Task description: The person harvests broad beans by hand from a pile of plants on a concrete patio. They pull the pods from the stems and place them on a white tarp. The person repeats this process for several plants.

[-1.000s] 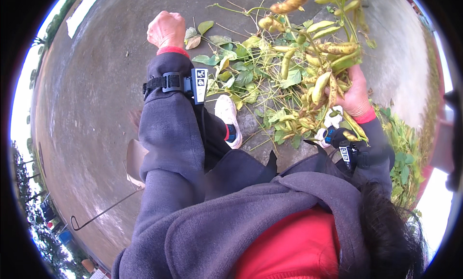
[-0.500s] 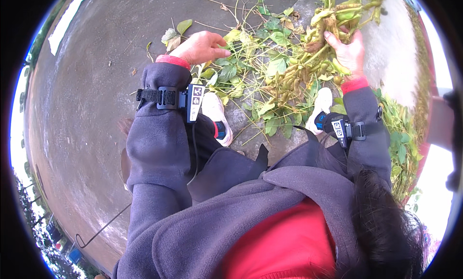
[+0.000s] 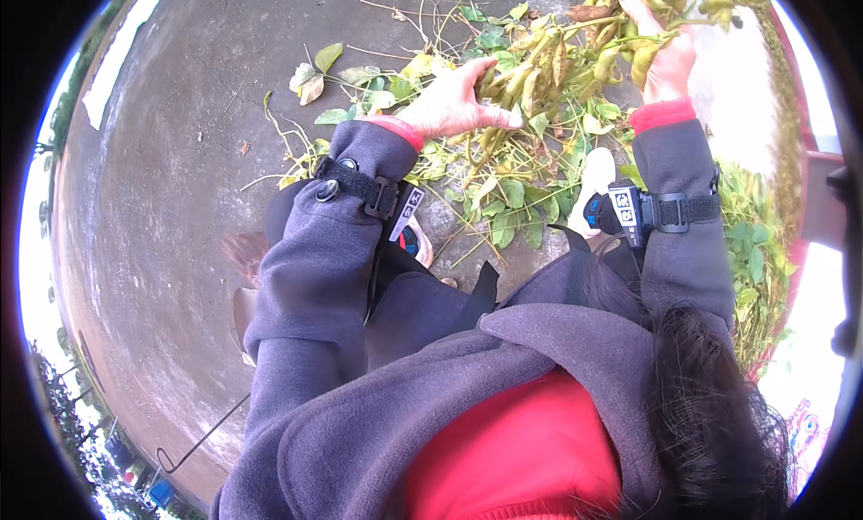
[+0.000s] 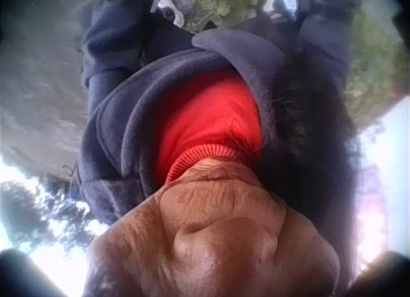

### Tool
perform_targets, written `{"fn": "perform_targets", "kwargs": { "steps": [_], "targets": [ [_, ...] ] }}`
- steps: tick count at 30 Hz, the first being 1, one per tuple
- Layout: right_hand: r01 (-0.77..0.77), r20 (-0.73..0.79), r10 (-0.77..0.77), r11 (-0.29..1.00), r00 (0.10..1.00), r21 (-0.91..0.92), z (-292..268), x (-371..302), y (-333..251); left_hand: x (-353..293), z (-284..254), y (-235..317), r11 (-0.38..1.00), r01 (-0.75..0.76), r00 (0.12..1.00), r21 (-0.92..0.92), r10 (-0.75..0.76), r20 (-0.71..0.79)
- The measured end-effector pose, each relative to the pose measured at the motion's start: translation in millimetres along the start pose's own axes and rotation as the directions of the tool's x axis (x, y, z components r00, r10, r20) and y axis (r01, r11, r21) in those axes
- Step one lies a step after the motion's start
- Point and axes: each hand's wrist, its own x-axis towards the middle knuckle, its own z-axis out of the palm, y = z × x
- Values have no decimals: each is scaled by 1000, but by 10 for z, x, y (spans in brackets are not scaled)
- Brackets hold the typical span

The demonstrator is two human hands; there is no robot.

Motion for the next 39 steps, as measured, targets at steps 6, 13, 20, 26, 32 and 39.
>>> {"fn": "perform_targets", "kwargs": {
  "steps": [6, 13, 20, 26, 32, 39],
  "targets": [
    [-136, 222, 96, 975, 970, 177, 387, -368, -249, -30, 73, 153, 969, -75, 994, -234, 90, 54],
    [171, 324, -115, 974, 939, -150, 628, -362, -236, -127, 319, 166, 905, -201, 977, -376, 212, -12],
    [126, 434, -45, 979, 900, -160, 412, -260, -165, -185, 83, 214, 914, -344, 909, -213, 267, -320],
    [-62, 533, 69, 998, 843, -32, 450, -353, -127, -217, -233, 300, 764, -336, 901, -551, 90, -425],
    [-226, 294, 313, 928, 903, -295, 257, -297, -33, -399, -1272, 19, 810, -418, 721, -411, 21, -692],
    [-273, 321, 469, 821, 823, -501, 58, -371, 159, -1512, -2626, -722, 964, 28, 542, -264, -237, -806]
  ]
}}
